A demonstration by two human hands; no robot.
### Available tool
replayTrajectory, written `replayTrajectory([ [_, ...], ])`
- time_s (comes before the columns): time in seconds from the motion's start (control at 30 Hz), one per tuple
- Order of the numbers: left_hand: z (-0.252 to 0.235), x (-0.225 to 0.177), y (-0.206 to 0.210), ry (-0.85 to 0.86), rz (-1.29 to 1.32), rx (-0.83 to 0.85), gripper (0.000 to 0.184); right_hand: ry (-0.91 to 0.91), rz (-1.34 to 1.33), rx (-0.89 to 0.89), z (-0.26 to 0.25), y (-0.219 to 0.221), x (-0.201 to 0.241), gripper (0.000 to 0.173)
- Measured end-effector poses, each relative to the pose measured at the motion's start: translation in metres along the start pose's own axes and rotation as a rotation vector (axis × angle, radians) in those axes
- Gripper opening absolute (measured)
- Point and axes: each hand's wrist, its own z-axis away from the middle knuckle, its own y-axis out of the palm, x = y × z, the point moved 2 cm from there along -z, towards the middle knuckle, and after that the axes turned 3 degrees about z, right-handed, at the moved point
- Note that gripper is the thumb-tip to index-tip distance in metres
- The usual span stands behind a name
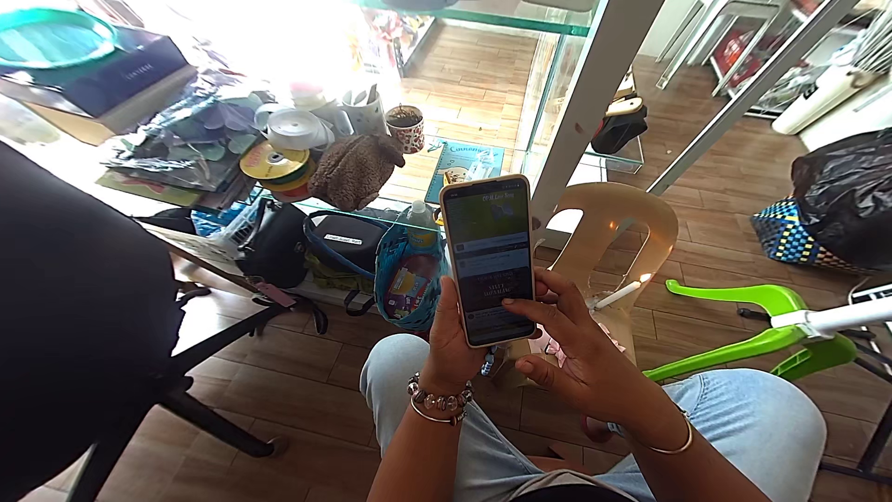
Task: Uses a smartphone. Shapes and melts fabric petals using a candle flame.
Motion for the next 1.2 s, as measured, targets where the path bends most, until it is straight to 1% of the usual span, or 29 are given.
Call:
replayTrajectory([
  [1.2, 0.0003, -0.0001, -0.0008, -0.013, -0.002, -0.017, 0.054, 0.008, 0.011, 0.003, 0.0, 0.0002, 0.0006, 0.059],
])
